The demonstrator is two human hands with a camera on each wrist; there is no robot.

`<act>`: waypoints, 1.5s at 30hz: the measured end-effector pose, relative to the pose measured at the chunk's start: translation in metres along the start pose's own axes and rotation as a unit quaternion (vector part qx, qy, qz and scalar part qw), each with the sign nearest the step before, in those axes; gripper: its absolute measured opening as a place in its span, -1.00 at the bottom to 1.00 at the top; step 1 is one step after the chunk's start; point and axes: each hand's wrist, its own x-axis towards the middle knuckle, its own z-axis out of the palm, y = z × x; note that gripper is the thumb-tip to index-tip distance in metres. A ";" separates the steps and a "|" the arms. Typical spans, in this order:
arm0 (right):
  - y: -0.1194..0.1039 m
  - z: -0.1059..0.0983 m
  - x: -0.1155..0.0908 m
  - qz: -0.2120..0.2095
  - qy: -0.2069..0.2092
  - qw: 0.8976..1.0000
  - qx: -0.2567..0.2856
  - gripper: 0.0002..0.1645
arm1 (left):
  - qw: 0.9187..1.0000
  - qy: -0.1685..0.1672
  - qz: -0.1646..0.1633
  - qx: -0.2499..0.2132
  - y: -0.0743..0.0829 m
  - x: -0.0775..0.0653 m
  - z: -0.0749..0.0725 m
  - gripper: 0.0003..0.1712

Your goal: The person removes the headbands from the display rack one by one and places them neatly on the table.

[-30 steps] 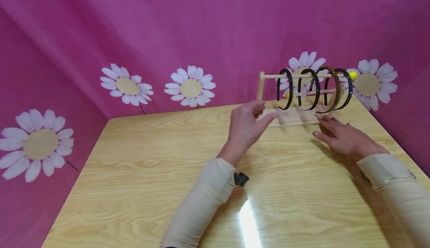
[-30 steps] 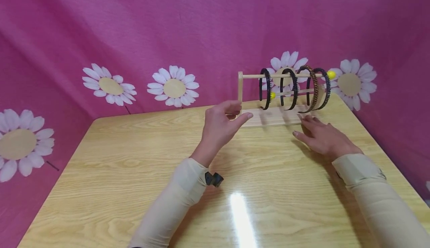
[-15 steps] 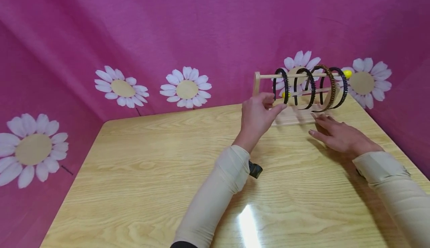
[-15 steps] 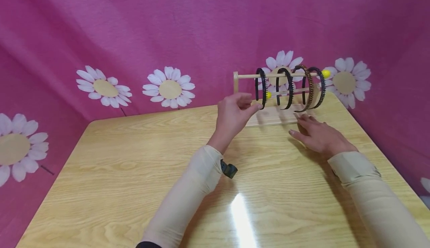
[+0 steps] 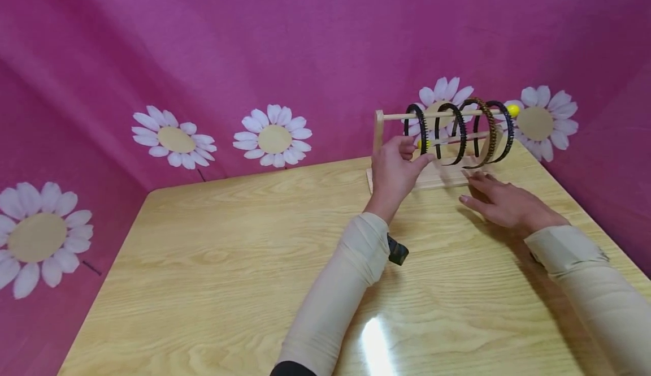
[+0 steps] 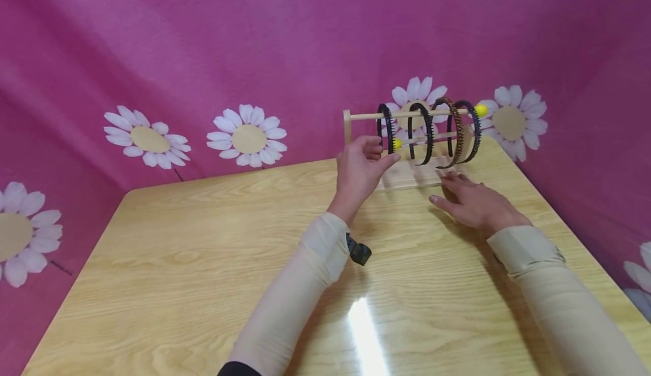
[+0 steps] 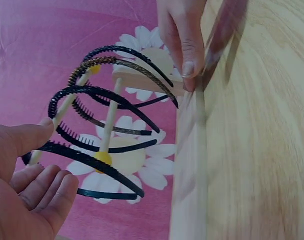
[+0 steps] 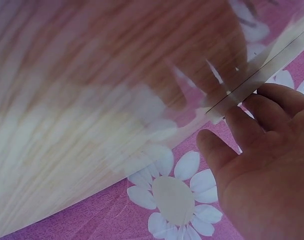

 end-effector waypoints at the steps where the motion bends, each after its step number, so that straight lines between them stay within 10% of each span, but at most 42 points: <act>1: 0.000 0.000 0.000 -0.001 0.000 1.000 -0.001 -0.01 | 1.000 0.001 -0.002 -0.003 -0.001 0.000 0.001 -0.50; 15: -0.002 -0.001 -0.002 -0.002 0.000 1.000 -0.003 -0.02 | 0.999 0.018 0.035 -0.014 -0.009 0.013 0.018 -0.60; 45: -0.003 -0.002 -0.001 0.002 -0.004 1.000 0.005 -0.01 | 0.995 0.029 0.094 0.024 0.014 0.021 -0.003 -0.78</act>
